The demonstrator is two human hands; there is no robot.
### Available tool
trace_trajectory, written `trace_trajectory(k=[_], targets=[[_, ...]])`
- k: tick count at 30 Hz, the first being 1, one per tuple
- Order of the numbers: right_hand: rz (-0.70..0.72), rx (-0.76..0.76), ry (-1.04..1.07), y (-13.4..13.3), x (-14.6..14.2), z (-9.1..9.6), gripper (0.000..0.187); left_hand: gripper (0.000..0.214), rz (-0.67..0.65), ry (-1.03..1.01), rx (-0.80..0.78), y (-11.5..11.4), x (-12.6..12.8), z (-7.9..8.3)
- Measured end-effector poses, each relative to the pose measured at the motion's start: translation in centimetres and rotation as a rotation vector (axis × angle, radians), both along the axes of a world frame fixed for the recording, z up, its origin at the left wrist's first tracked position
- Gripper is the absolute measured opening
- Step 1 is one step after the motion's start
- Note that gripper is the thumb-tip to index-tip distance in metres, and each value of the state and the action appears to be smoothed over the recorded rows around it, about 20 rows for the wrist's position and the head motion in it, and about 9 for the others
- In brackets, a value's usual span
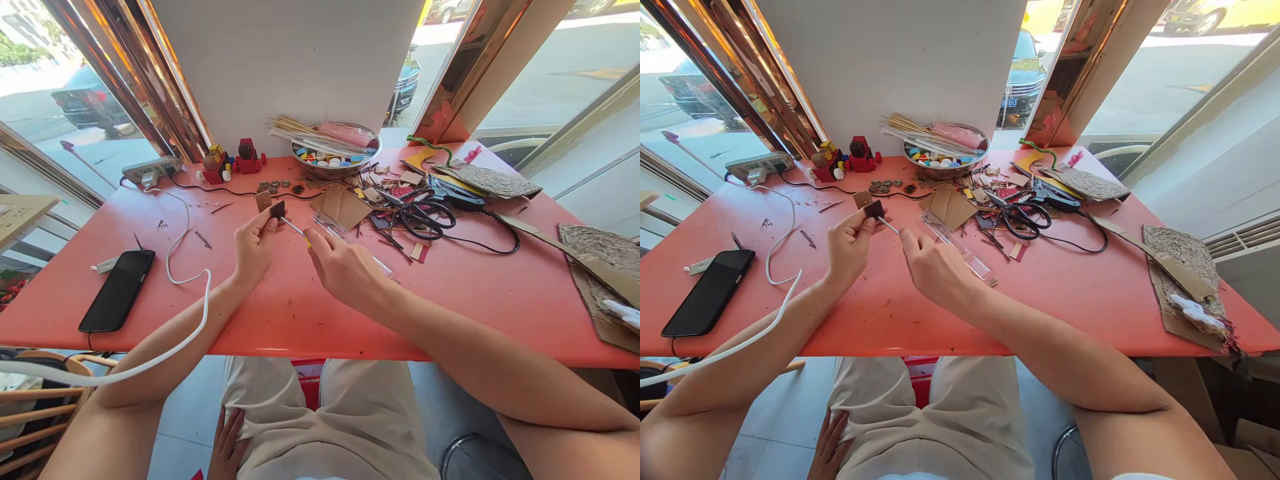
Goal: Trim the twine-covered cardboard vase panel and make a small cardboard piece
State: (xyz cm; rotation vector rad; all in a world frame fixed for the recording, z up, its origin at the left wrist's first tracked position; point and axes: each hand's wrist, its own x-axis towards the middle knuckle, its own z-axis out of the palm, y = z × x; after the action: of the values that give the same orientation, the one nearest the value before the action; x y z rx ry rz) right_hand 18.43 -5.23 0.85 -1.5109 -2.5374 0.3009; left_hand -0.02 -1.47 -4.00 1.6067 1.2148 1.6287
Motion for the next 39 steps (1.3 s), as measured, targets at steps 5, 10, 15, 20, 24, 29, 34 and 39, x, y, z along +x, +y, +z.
trace_trajectory(k=[5, 10, 15, 20, 24, 29, 34, 39], targets=[[0.005, -0.335, 0.522, 0.5, -0.3, -0.1, 0.039, 0.034, 0.055, 0.055, 0.040, -0.2, 0.1, 0.1], [0.137, -0.782, 0.945, 1.7, 0.2, -0.7, 0.041, 0.033, 0.062, 0.013, 0.021, -0.2, 0.2, 0.2], [0.053, -0.123, 0.455, 1.4, 0.3, -1.6, 0.041, 0.036, 0.026, -0.025, 0.005, -0.4, 0.5, 0.4], [0.093, -0.458, 0.755, 1.3, -0.1, -1.0, 0.037, 0.038, -0.011, -0.010, 0.040, -1.2, 1.2, 0.6], [0.091, -0.735, 1.022, 1.9, -0.2, -0.6, 0.026, 0.038, -0.047, 0.089, 0.053, -1.5, 1.8, 0.4], [0.066, -0.340, 0.905, 1.5, -0.3, -1.1, 0.003, 0.040, -0.048, 0.166, 0.069, -1.4, 1.8, 0.2], [0.118, -0.814, 1.098, 1.3, -0.1, -0.9, 0.019, 0.042, -0.044, 0.175, 0.159, -1.9, 1.9, 0.3], [0.159, -0.958, 1.128, 1.8, 0.0, -1.1, 0.027, 0.044, -0.085, 0.183, 0.131, -1.9, 2.0, 0.8]])
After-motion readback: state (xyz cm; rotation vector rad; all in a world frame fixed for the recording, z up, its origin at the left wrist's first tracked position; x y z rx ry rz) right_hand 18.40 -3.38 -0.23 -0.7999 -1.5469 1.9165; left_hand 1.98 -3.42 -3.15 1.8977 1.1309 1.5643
